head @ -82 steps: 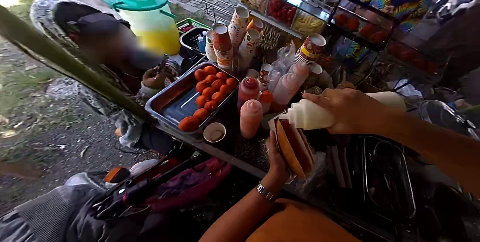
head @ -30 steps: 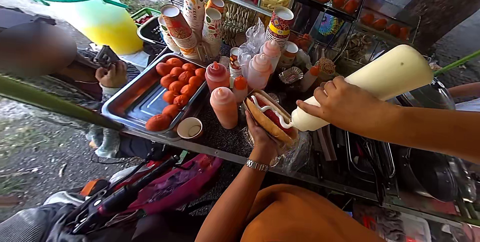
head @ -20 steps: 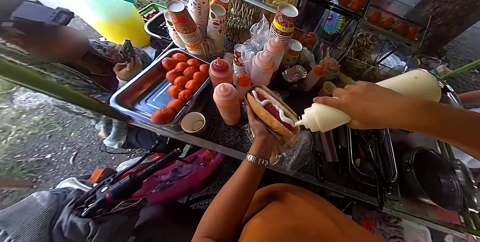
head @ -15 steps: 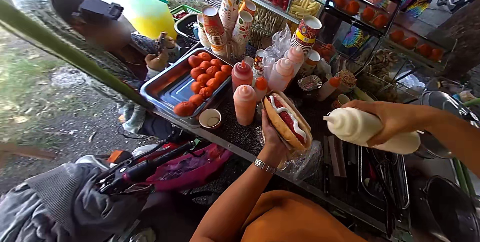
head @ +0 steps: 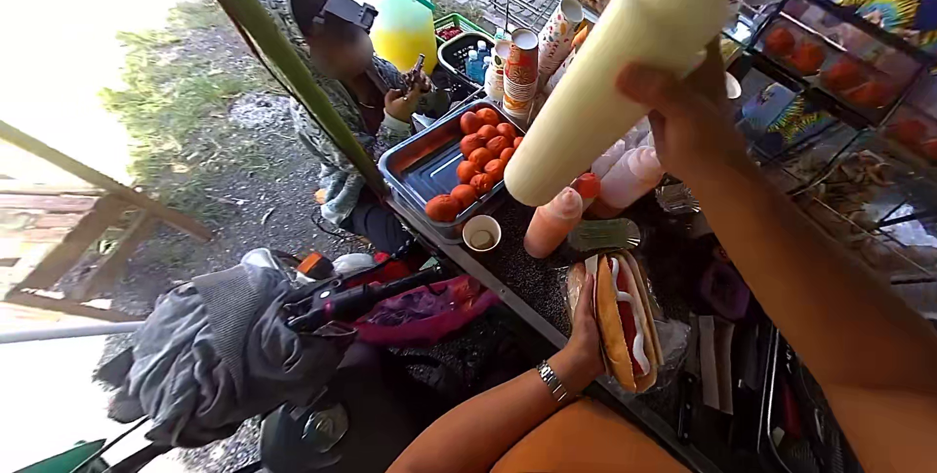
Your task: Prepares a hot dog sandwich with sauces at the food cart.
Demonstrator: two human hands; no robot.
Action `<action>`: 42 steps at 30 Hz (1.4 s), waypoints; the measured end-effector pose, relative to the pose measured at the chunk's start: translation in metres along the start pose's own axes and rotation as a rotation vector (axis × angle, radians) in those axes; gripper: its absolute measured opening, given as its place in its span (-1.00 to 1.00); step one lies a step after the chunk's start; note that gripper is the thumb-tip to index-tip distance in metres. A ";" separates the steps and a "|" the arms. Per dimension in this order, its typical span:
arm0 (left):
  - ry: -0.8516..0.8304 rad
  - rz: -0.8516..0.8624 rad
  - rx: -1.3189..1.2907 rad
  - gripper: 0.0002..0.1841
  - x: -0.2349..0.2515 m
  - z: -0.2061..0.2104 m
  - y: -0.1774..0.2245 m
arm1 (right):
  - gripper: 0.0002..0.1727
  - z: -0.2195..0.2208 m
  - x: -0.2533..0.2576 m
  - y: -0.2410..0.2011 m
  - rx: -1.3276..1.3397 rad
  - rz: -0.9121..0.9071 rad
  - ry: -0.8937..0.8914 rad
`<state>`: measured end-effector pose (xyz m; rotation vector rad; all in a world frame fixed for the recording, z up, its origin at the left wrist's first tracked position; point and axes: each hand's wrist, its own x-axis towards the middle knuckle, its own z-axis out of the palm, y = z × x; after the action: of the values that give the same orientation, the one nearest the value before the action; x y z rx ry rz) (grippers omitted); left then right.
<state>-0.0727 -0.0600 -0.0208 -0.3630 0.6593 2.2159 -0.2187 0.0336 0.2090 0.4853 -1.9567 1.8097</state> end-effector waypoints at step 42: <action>0.005 -0.052 -0.022 -0.22 0.004 -0.021 0.014 | -0.01 -0.033 -0.021 0.197 -0.692 0.337 -0.451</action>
<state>-0.0850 -0.0772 -0.0355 -0.3932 0.6220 2.1747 -0.3026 0.0831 0.0335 0.3582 -2.9372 1.1034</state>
